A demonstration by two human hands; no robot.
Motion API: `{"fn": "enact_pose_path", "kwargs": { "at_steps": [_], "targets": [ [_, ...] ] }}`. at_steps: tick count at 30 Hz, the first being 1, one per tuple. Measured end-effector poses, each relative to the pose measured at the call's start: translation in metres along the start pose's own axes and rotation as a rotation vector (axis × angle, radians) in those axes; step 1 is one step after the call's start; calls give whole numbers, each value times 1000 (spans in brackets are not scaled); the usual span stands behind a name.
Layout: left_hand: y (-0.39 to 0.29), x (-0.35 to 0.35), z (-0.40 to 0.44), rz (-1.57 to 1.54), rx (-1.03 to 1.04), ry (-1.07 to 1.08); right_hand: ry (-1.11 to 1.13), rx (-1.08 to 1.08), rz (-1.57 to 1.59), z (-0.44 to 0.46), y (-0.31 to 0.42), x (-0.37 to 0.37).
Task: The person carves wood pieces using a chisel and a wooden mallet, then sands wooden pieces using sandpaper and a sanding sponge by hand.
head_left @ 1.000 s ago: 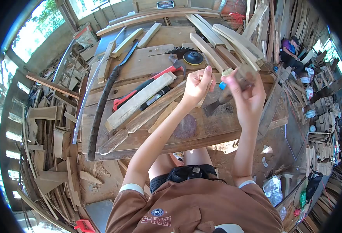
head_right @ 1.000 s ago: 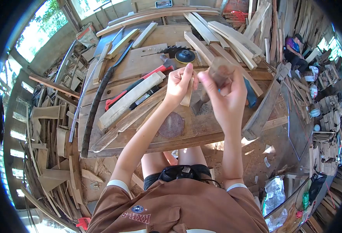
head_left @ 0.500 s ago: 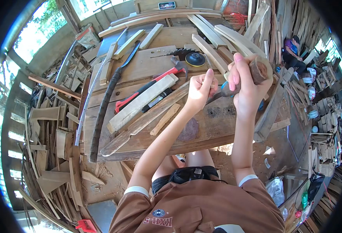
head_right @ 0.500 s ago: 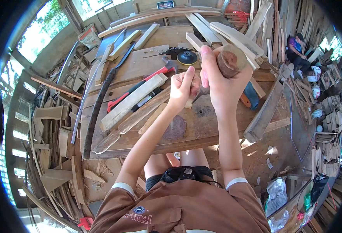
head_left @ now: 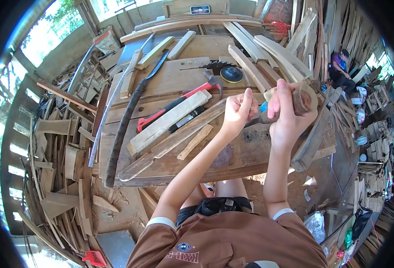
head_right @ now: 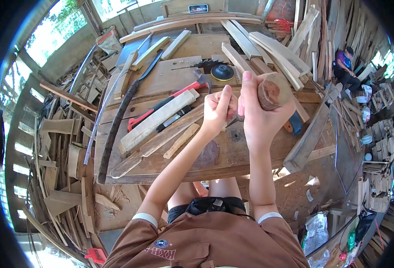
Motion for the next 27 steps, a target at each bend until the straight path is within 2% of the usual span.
{"fn": "enact_pose_path", "kwargs": {
  "at_steps": [2, 4, 9, 13, 17, 21, 25, 27],
  "targets": [
    [1, 1, -1, 2, -4, -36, -8, -34, -4, -5, -2, 2],
    [1, 2, -3, 10, -29, -80, 84, -23, -63, -9, -18, 6],
    [2, 0, -1, -4, 17, -30, -40, 10, 4, -6, -1, -2],
    [-1, 4, -4, -13, -7, -63, 12, 36, 2, -21, -24, 0],
    [2, 0, 0, -5, 53, -9, -35, -28, 27, -16, -7, -8],
    [0, 3, -2, 9, 15, -44, -5, 57, -25, -29, -29, -11],
    [6, -1, 2, -10, 45, -15, -60, -58, 53, -20, -7, -14],
    [8, -1, 2, 14, 40, -29, -32, 9, -28, -26, -12, -8]
  ]
}}
Point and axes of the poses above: each hand's wrist, its own z-axis towards the middle knuckle, its own x-axis out of the palm, y = z × x, the point moved 2 cm from there along z, towards the middle knuckle, and after that the axes turned 13 degrees about -x, right-handed, at the moved point
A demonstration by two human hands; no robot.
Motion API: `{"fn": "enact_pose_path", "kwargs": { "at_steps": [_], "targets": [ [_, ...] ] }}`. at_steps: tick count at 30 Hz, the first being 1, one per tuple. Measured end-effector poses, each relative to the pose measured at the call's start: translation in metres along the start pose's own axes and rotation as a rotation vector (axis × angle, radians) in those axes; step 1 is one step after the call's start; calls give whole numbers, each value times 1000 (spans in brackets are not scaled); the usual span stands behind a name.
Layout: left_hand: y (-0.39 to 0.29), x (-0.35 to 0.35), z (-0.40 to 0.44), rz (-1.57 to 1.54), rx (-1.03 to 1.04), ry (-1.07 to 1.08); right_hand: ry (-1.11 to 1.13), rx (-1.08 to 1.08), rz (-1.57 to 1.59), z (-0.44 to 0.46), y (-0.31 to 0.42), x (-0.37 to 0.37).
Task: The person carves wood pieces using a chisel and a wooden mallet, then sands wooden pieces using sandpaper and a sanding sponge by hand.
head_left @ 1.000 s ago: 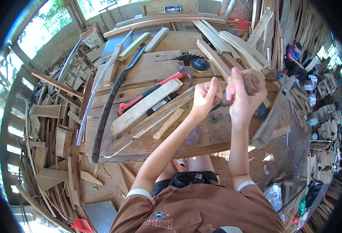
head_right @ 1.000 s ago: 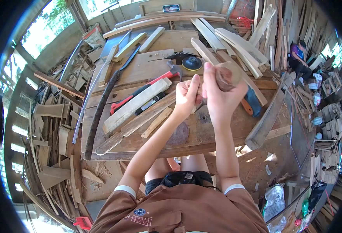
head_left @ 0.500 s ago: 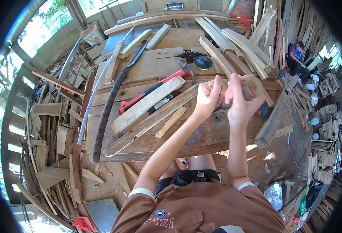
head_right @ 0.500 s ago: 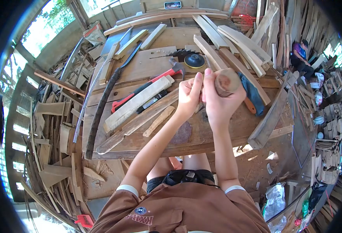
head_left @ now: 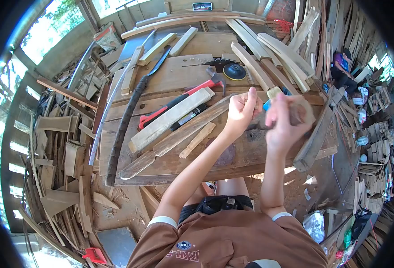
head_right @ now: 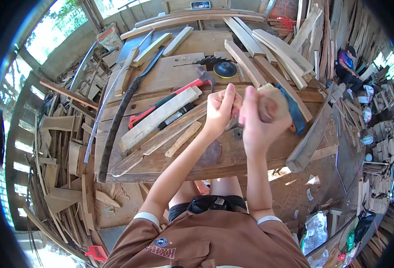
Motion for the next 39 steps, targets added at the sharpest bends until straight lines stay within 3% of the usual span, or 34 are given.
{"fn": "enact_pose_path", "kwargs": {
  "at_steps": [2, 6, 11, 16, 20, 24, 28, 39],
  "targets": [
    [-2, 1, -4, -19, -14, 12, 43, 52, 25, -3, -12, 2],
    [-3, 0, -2, -35, 11, 29, -34, -97, 97, 10, 11, -4],
    [-3, 2, -3, -16, -55, -13, 14, 48, 59, -2, -14, 1],
    [-1, -2, 2, -31, 32, 75, -68, -76, 95, 11, 9, -8],
    [-5, 1, -4, -7, -50, 3, 3, 42, -48, -1, -11, -2],
    [-2, -1, 1, -18, 15, 46, -54, -128, 173, 14, 18, -11],
    [-7, 1, -3, 15, -40, 10, 11, -9, -48, 3, 2, 3],
    [-7, 2, 0, -24, -19, 34, -37, -108, 69, 14, 35, 2]
  ]
}}
Point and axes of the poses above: each hand's wrist, its own z-axis towards the middle knuckle, its own x-axis out of the palm, y = z × x, the point moved 2 cm from there along z, towards the middle knuckle, and after that the axes turned 13 degrees about -x, right-handed, at the moved point
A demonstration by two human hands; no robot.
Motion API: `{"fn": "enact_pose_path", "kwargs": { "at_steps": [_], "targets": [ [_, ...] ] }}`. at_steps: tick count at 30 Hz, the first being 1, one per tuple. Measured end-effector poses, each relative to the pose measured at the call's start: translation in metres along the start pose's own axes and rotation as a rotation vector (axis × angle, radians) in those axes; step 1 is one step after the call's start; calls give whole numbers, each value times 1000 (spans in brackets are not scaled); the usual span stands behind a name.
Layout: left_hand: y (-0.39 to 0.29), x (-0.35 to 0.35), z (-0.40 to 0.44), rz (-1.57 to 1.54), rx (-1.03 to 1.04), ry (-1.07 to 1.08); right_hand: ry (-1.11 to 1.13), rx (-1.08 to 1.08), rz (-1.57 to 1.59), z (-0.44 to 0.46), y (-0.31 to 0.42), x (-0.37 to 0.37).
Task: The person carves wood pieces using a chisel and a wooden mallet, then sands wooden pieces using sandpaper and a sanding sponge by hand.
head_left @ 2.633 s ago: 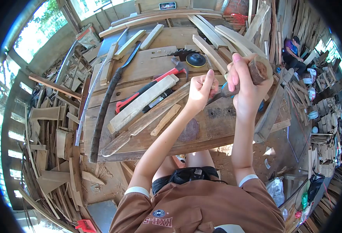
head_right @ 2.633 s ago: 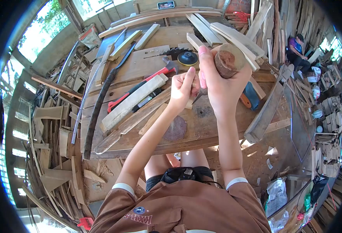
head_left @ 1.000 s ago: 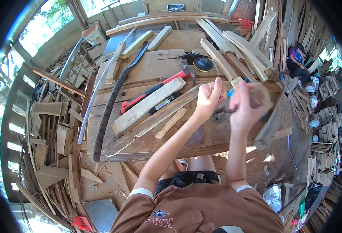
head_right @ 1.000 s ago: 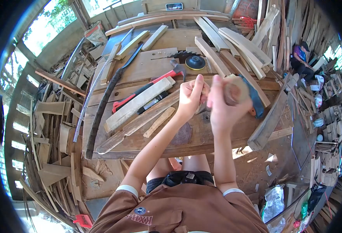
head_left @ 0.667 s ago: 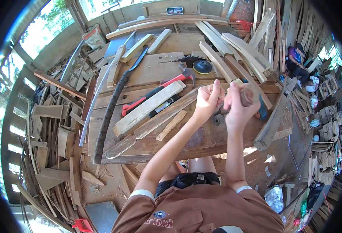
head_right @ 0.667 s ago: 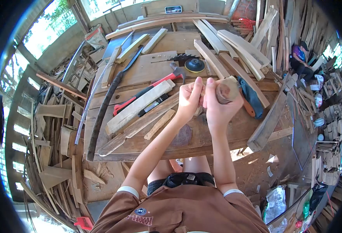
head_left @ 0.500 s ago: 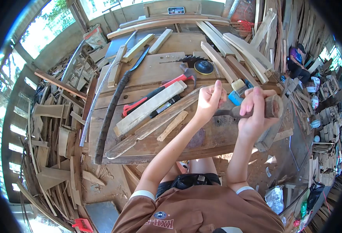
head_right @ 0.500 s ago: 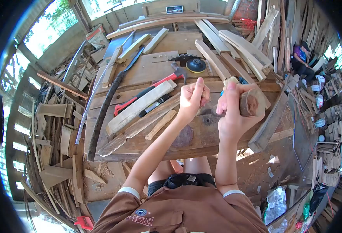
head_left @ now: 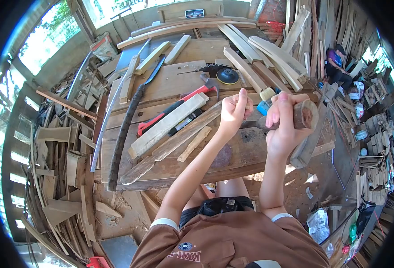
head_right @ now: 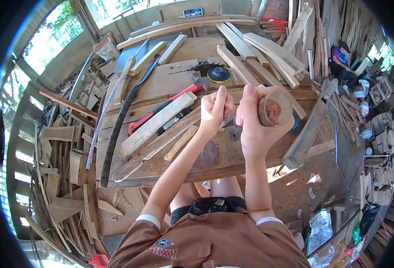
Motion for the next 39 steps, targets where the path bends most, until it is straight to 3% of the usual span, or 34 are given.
{"fn": "enact_pose_path", "kwargs": {
  "at_steps": [17, 21, 24, 27, 32, 36, 39],
  "targets": [
    [-2, 1, -1, 9, 35, -16, 38, 7, -67, 20, 25, 17],
    [-5, -1, -4, 81, -4, -116, 157, -20, -137, -4, -37, 8],
    [-4, 1, 1, 31, 12, -71, 47, 68, -117, 5, -5, 13],
    [-6, 1, -2, 43, -3, -70, 70, -4, -86, 13, 5, 13],
    [-14, 5, -9, 54, -42, -135, 153, 11, -216, -7, -38, 8],
    [4, -3, 3, 2, 39, 21, 46, 67, -8, 2, -9, -5],
    [-6, 3, -2, 21, -1, -46, 18, 31, -11, 2, -4, -1]
  ]
}}
Point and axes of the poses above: each hand's wrist, its own z-axis towards the middle knuckle, its own x-axis out of the palm, y = z × x, the point moved 2 cm from there along z, towards the middle knuckle, and after that the axes turned 13 degrees about -x, right-handed, at the moved point
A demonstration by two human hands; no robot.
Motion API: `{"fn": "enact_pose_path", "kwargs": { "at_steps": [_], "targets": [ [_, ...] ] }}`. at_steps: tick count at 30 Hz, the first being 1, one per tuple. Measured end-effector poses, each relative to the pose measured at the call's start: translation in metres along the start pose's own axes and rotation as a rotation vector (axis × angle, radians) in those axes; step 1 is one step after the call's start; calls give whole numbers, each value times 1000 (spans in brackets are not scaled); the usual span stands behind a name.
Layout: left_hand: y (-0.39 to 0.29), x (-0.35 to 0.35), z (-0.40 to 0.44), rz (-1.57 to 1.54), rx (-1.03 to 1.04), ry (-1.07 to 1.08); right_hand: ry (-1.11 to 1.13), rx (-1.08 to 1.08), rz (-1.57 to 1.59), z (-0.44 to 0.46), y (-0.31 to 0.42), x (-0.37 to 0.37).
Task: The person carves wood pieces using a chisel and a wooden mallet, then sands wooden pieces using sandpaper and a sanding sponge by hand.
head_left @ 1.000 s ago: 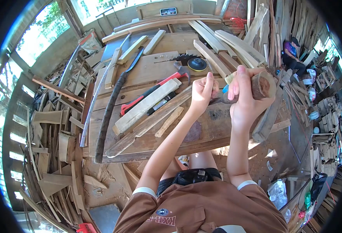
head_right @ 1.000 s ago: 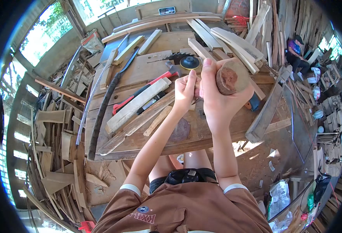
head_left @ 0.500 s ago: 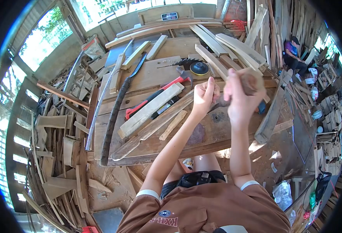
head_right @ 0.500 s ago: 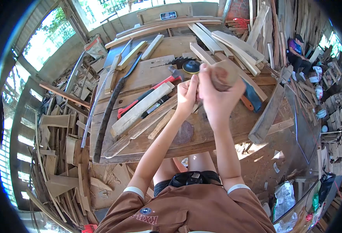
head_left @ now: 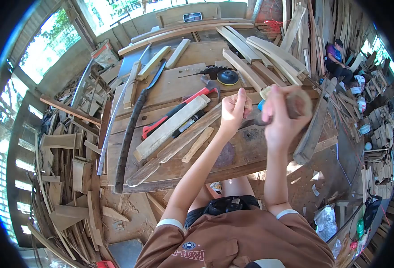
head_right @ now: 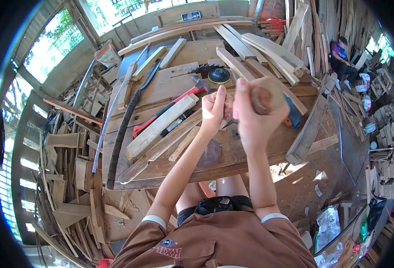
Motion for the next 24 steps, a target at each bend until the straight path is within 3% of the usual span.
{"fn": "enact_pose_path", "kwargs": {
  "at_steps": [3, 9, 11, 13, 16, 19, 24],
  "targets": [
    [-2, 0, -3, 38, 6, -19, 63, -31, -176, -17, -38, -8],
    [4, -3, 1, -3, 36, 33, -50, 10, 47, -9, 0, -4],
    [2, -2, -1, 54, 23, -7, 22, 72, -127, -21, -29, -8],
    [-3, -1, -2, 97, 8, -31, 32, -9, -193, -30, -49, -19],
    [3, -3, 4, 42, 32, -4, -99, 22, 27, -15, -8, -13],
    [2, -1, 2, 42, 21, -20, -46, 22, -89, -21, -18, -11],
    [2, -3, 3, 51, 32, 3, -60, 48, 32, -13, -4, -9]
  ]
}}
Point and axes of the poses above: each hand's wrist, its own z-axis towards the middle knuckle, its own x-axis out of the palm, y = z × x, the point moved 2 cm from there along z, towards the middle knuckle, and after that the axes turned 13 degrees about -x, right-handed, at the moved point
